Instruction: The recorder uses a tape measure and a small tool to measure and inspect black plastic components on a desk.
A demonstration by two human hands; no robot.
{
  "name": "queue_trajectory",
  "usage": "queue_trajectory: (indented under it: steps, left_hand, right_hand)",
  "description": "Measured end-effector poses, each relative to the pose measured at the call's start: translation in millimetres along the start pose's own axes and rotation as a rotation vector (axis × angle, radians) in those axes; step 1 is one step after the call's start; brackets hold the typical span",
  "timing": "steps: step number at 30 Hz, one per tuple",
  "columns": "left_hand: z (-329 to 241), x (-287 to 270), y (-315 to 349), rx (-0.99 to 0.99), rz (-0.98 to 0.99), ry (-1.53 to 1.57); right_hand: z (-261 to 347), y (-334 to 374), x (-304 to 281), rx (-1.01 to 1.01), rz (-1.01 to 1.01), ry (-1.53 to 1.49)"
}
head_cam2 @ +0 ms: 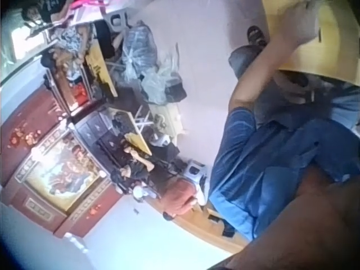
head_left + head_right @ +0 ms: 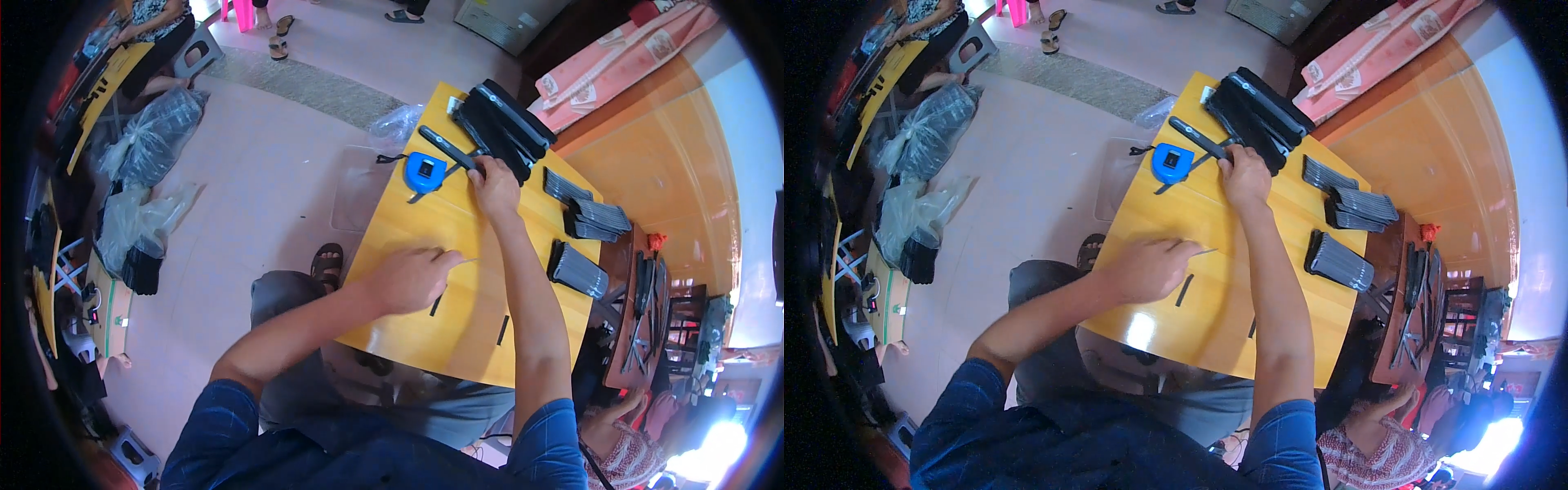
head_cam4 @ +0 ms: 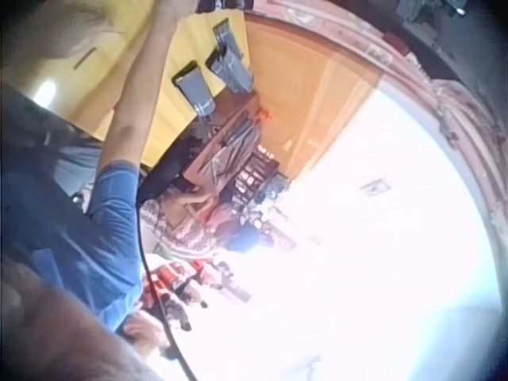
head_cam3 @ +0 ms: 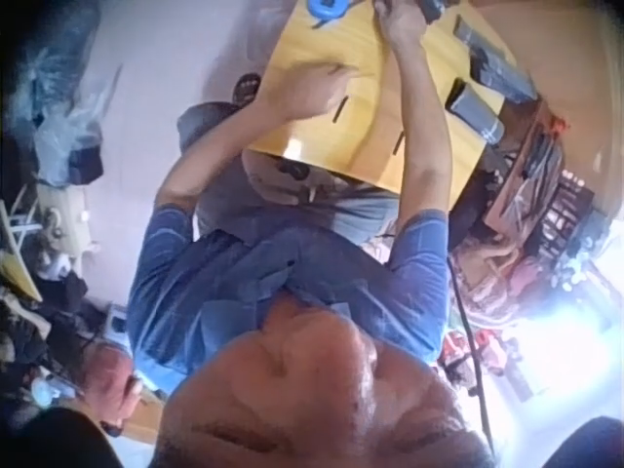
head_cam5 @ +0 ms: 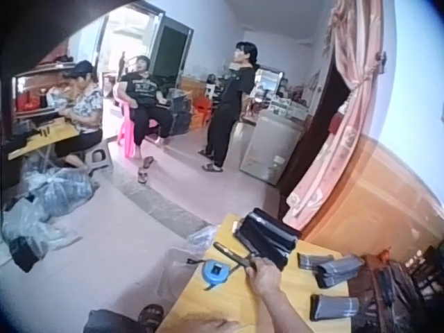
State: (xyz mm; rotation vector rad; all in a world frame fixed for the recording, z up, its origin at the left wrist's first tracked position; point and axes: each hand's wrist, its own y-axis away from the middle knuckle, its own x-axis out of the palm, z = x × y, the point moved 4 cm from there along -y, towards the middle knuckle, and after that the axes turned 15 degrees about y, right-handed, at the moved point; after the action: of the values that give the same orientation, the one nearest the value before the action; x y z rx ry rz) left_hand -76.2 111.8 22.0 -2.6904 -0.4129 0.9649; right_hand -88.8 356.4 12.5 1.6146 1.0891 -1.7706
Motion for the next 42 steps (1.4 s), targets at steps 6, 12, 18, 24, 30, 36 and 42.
queue_trajectory:
  steps: [6,12,18,24,30,36,42]
  left_hand:
    - [8.2,-36.8,79.7,-0.318,-0.276,0.493]
    - [3.2,-39.7,111.3,-0.332,-0.375,0.613]
    - [-5.0,-39.3,103.5,-0.309,-0.369,0.625]
    - [-9.7,-71.2,35.9,-0.17,-0.471,0.509]
    - [-8.6,-50.7,-65.5,-0.154,-0.244,-0.04]
    - [21.3,-28.9,-117.1,-0.211,-0.003,-0.525]
    - [21.3,-33.9,-129.7,-0.162,0.191,-0.63]
  right_hand:
    - [3.3,4.3,-1.3,0.04,-0.058,-0.058]
    - [-16.2,21.5,-34.5,-0.026,-0.162,-0.09]
    - [-22.2,57.6,-29.3,0.115,0.005,-0.012]
    - [-24.3,92.2,-26.4,0.049,-0.015,-0.201]
    - [-36.0,98.6,-12.2,0.124,0.061,-0.332]
    - [-38.2,94.3,-15.0,0.076,0.094,-0.423]
    - [-42.8,67.0,-11.0,0.297,0.56,-1.083]
